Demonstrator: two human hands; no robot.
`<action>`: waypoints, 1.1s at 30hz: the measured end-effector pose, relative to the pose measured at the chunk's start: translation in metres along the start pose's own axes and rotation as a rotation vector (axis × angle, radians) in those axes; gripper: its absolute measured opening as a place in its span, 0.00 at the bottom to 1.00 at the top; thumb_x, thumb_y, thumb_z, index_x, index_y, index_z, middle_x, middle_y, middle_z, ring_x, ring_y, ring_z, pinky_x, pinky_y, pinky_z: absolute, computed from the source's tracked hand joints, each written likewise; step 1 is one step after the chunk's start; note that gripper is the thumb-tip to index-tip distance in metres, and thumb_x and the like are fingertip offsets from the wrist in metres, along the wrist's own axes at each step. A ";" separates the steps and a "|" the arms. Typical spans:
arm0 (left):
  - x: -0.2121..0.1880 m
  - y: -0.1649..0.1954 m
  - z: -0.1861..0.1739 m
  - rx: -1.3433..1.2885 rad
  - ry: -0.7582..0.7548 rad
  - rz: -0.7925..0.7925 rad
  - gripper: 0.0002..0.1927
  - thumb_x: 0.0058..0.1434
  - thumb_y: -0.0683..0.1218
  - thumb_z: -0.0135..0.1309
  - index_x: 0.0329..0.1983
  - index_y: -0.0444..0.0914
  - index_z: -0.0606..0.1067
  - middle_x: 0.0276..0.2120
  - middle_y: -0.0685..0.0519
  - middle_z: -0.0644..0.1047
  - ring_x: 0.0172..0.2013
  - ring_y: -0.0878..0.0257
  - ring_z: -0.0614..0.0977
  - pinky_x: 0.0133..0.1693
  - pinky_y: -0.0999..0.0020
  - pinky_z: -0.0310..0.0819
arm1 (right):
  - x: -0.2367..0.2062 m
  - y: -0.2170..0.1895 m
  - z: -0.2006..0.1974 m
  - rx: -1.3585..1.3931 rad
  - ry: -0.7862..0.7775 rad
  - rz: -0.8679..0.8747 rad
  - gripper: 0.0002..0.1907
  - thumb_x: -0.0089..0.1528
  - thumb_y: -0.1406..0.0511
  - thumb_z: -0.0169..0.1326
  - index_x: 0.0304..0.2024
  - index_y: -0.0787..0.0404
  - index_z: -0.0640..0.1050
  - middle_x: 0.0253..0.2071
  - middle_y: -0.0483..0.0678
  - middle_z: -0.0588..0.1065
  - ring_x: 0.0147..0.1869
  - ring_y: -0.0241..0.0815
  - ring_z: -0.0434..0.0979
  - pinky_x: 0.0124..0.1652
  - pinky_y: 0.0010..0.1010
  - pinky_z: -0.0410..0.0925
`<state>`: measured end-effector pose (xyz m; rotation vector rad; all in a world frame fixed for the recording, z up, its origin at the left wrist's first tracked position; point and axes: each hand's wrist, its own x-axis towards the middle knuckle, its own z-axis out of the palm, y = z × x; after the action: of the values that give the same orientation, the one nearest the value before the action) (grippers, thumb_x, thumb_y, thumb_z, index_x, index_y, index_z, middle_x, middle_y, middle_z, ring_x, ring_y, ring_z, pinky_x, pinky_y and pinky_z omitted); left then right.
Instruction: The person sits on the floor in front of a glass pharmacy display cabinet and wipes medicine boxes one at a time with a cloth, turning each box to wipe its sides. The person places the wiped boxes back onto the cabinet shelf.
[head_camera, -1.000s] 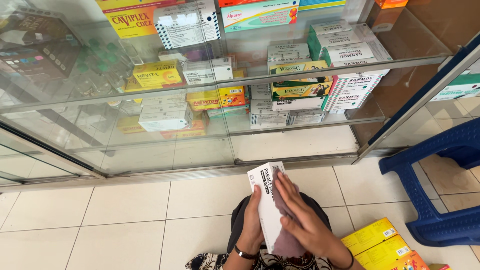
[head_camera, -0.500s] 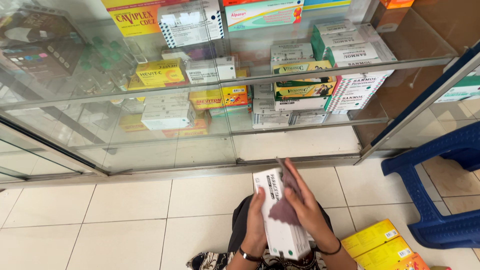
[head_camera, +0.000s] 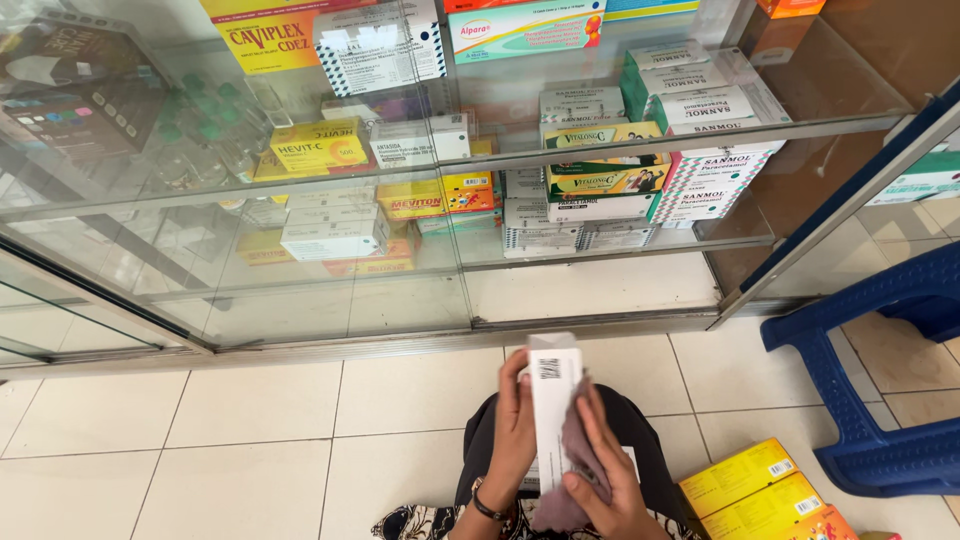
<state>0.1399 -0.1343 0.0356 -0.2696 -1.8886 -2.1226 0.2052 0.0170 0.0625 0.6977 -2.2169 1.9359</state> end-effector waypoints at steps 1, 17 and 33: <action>-0.003 0.000 0.001 -0.077 -0.049 -0.096 0.25 0.78 0.54 0.33 0.71 0.36 0.61 0.65 0.41 0.69 0.65 0.56 0.71 0.64 0.63 0.66 | 0.003 -0.003 0.000 -0.006 0.017 -0.022 0.45 0.67 0.54 0.51 0.76 0.70 0.48 0.82 0.63 0.37 0.85 0.57 0.34 0.74 0.45 0.40; -0.032 -0.036 -0.001 -0.713 -0.177 -0.391 0.38 0.70 0.62 0.44 0.72 0.33 0.54 0.58 0.36 0.68 0.56 0.52 0.77 0.54 0.60 0.78 | 0.073 -0.008 -0.006 0.219 0.092 0.086 0.44 0.67 0.55 0.48 0.77 0.65 0.46 0.82 0.54 0.42 0.85 0.48 0.36 0.75 0.37 0.37; 0.000 0.011 0.007 -1.148 0.062 -0.657 0.42 0.65 0.70 0.32 0.61 0.30 0.68 0.44 0.38 0.80 0.44 0.52 0.84 0.47 0.61 0.82 | 0.000 0.020 0.035 -0.045 0.326 -0.205 0.45 0.61 0.48 0.62 0.70 0.65 0.60 0.75 0.64 0.53 0.78 0.61 0.56 0.70 0.50 0.56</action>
<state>0.1427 -0.1288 0.0467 0.2460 -0.5138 -3.3799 0.2040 -0.0156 0.0379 0.5339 -1.9080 1.7521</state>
